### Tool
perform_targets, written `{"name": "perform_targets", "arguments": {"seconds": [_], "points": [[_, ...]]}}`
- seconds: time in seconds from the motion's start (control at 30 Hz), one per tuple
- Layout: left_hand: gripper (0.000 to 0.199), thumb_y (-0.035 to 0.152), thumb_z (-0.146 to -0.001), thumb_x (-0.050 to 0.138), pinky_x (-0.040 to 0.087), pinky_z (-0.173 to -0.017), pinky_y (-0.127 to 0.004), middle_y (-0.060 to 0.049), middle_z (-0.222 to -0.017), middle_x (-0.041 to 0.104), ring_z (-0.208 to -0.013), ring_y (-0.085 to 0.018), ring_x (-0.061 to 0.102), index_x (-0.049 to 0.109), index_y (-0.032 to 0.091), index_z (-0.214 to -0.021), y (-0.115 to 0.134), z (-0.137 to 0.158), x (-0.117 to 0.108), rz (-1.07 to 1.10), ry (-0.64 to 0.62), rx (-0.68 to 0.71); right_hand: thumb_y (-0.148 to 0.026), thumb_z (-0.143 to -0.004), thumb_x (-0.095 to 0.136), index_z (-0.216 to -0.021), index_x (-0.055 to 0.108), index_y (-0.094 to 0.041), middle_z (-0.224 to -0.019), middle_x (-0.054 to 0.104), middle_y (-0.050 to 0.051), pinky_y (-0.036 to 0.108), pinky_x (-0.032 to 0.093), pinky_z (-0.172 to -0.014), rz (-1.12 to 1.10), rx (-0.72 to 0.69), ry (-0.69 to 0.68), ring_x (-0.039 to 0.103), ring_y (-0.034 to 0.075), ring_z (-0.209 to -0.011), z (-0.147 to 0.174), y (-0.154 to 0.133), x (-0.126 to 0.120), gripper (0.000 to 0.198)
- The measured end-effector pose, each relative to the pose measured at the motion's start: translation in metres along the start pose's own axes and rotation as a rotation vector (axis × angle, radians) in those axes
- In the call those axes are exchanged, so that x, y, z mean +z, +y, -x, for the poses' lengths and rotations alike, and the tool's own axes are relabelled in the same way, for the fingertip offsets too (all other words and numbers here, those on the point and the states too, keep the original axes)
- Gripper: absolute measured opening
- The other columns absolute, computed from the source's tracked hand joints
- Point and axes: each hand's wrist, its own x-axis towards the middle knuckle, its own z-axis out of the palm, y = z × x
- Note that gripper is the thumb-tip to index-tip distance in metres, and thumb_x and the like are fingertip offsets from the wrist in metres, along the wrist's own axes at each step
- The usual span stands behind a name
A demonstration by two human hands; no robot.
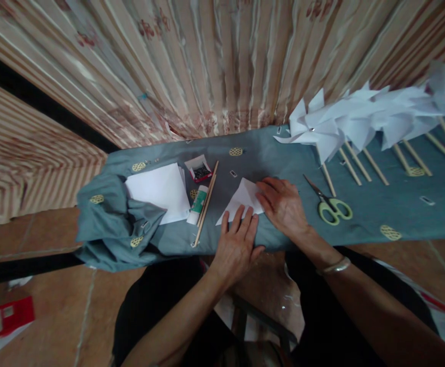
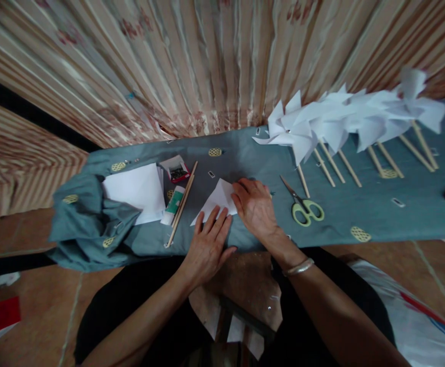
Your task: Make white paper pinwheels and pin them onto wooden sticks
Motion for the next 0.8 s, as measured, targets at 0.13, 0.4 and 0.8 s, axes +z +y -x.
{"name": "perform_targets", "arguments": {"seconds": [0.13,0.4,0.8], "points": [[0.067,0.05,-0.098,0.045,0.025,-0.12,-0.06,-0.019,-0.158,0.04,-0.151,-0.036,0.028,0.039,0.007,-0.149,0.0,0.0,0.001,-0.031,0.003,0.006,-0.043,-0.1,0.044,-0.127,0.063,-0.018,-0.133,0.064,0.014,0.049,0.045,-0.099,-0.016,0.025,0.083,0.056,0.031,-0.118,0.01,0.006,-0.007,0.041],[0.068,0.053,-0.099,0.042,0.028,-0.119,-0.06,-0.019,-0.158,0.039,-0.149,-0.037,0.03,0.04,0.007,-0.149,0.0,-0.001,0.002,-0.067,0.017,0.011,-0.05,-0.099,0.046,-0.123,0.067,-0.014,-0.128,0.066,0.015,0.049,0.048,-0.1,-0.057,0.049,0.105,0.06,0.031,-0.115,0.027,0.021,-0.009,0.048],[0.07,0.054,-0.099,0.039,0.028,-0.119,-0.059,-0.019,-0.158,0.04,-0.149,-0.037,0.03,0.039,0.005,-0.149,0.0,-0.001,0.003,-0.112,0.026,0.021,-0.05,-0.098,0.045,-0.121,0.068,-0.012,-0.128,0.067,0.017,0.051,0.049,-0.102,-0.102,0.053,0.091,0.059,0.033,-0.116,0.027,0.028,-0.004,0.05]]}}
